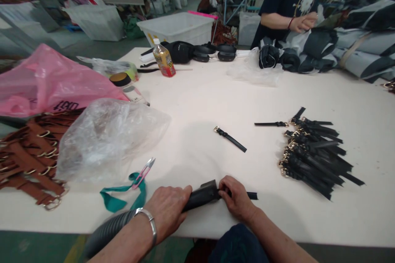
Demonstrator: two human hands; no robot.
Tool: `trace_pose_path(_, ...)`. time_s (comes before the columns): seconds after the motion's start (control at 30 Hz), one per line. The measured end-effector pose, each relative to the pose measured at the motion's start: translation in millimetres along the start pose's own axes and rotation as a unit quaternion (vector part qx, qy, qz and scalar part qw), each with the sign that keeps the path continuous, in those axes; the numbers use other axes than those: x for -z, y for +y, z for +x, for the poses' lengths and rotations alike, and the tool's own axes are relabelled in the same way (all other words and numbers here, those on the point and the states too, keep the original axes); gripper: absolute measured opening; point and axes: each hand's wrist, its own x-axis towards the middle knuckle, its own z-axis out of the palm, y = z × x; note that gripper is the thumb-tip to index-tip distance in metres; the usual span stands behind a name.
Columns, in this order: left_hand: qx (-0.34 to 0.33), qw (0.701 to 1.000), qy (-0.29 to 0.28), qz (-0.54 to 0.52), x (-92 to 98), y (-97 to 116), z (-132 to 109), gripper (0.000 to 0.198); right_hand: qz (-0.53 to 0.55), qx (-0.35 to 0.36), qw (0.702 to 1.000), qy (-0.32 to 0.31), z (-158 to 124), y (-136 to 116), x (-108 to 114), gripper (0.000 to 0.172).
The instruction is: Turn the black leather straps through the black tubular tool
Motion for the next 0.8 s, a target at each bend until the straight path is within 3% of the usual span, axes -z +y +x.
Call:
trace_pose_path(0.3, 0.009, 1.0, -0.02, -0.003, -7.1, -6.2, -6.9, 0.036, 0.005, -0.003, 1.0, 0.0, 0.5, -2.2, 0.3, 0.009)
trace_pose_path(0.5, 0.012, 1.0, 0.011, -0.015, -8.3, 3.8, -2.7, 0.035, 0.006, 0.001, 1.0, 0.006, 0.7, -0.8, -1.2, 0.01)
trace_pose_path(0.67, 0.083, 0.994, 0.049, -0.042, -21.4, -12.3, -7.6, 0.033, -0.001, -0.001, 1.0, 0.005, 1.4, 0.3, -1.8, 0.011)
trace_pose_path(0.8, 0.084, 0.995, 0.046, -0.038, -20.5, -21.9, -13.8, 0.03, 0.001, 0.0, 1.0, 0.009, 0.7, -0.8, -1.5, 0.01)
